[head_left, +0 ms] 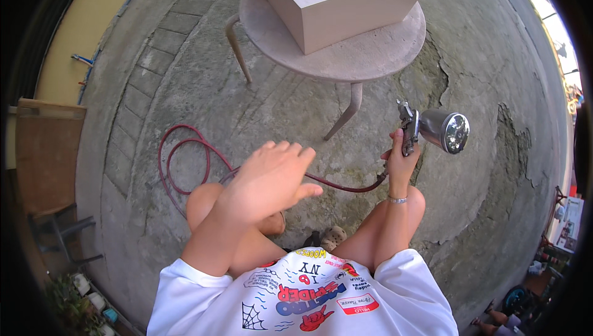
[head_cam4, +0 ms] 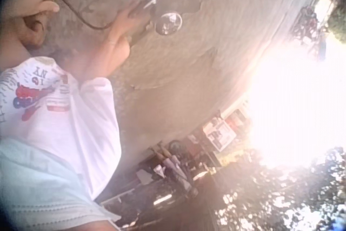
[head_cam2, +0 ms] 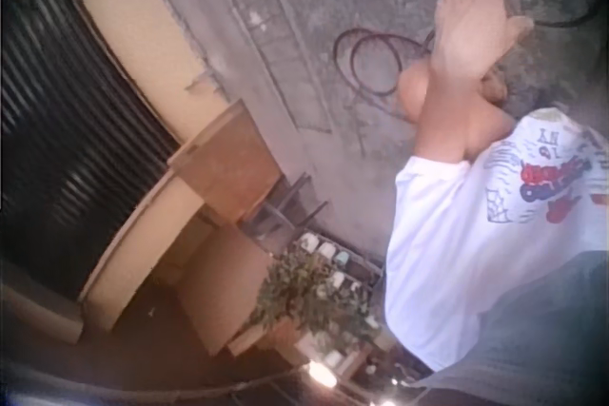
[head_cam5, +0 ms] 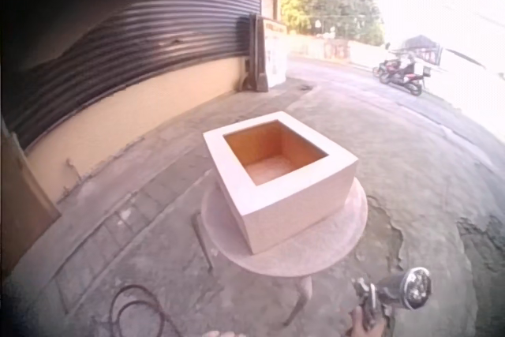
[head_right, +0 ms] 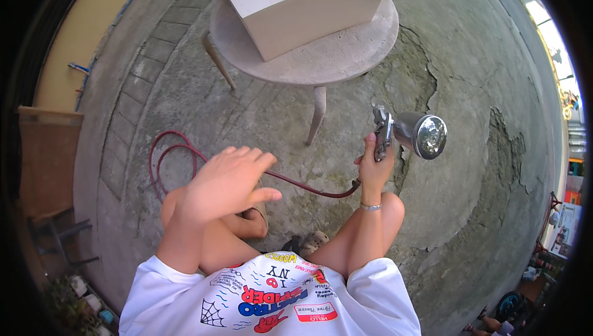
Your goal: The person uses a handheld spray gun connected to a hose to apply white paint to a yellow wooden box placed on a small table. The person rotates the box to access different sides and continues spraying until the box is fully covered.
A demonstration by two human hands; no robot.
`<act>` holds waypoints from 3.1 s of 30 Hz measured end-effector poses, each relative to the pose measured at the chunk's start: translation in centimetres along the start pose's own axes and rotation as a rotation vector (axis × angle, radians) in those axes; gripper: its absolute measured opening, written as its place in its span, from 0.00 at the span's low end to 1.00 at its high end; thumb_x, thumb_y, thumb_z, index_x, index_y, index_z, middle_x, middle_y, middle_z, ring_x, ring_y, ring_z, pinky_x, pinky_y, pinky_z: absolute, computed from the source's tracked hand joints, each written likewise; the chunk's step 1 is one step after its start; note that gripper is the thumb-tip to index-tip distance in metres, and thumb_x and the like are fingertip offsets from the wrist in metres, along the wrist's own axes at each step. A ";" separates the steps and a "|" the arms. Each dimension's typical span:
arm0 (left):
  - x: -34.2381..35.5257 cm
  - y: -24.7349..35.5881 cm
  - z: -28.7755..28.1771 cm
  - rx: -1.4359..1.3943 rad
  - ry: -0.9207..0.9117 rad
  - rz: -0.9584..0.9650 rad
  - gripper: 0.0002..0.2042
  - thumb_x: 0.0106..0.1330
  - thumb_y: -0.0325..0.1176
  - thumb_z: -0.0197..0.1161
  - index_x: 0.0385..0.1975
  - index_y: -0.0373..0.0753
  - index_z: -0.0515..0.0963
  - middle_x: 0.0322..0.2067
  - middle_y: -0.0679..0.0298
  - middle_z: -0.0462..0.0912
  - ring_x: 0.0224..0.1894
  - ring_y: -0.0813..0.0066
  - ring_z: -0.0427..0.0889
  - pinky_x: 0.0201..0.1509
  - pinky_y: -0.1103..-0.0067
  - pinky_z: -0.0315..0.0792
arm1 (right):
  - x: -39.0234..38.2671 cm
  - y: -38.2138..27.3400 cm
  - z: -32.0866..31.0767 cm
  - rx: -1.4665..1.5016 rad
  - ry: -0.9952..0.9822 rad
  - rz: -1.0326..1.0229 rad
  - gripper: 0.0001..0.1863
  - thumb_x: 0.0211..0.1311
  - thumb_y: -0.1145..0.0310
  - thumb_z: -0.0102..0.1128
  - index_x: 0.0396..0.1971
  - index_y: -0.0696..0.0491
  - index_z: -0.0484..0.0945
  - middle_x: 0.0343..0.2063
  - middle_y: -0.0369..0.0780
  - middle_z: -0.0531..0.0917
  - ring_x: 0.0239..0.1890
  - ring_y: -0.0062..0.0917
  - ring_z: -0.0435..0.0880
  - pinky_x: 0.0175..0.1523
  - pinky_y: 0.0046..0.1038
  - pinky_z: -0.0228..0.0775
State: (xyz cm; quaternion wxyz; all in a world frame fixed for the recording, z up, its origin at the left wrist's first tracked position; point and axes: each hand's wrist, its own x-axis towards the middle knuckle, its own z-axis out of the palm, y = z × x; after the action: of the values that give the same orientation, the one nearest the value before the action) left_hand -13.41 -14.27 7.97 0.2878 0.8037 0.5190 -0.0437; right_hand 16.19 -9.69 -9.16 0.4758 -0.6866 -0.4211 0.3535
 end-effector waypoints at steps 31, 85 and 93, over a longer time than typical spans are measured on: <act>4.4 -4.8 6.6 -0.307 -0.318 -0.136 0.19 0.71 0.48 0.63 0.39 0.33 0.82 0.36 0.45 0.87 0.42 0.44 0.86 0.46 0.57 0.77 | -13.9 -3.5 -2.9 -0.345 -0.175 0.244 0.29 0.71 0.55 0.63 0.60 0.63 0.75 0.44 0.58 0.84 0.47 0.50 0.85 0.53 0.42 0.76; -25.1 56.9 -28.3 0.561 -0.680 2.264 0.23 0.37 0.35 0.69 0.35 0.33 0.72 0.34 0.55 0.74 0.33 0.56 0.82 0.30 0.64 0.80 | -52.8 -47.5 -23.5 -0.344 0.600 0.304 0.23 0.64 0.65 0.63 0.58 0.55 0.75 0.50 0.50 0.85 0.46 0.49 0.85 0.49 0.46 0.79; -28.7 61.5 -23.7 0.552 -0.609 2.300 0.23 0.37 0.36 0.69 0.33 0.33 0.72 0.33 0.57 0.74 0.32 0.58 0.81 0.30 0.66 0.81 | -57.0 -44.6 -27.8 -0.340 0.684 0.310 0.26 0.59 0.67 0.67 0.58 0.57 0.76 0.50 0.48 0.85 0.45 0.46 0.86 0.48 0.44 0.80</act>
State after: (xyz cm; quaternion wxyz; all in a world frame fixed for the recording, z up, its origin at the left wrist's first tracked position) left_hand 20.86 -43.65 63.94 0.0882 0.7853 -0.6099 -0.0590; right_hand 7.47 -63.09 46.37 0.4093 -0.8886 -0.1825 0.0978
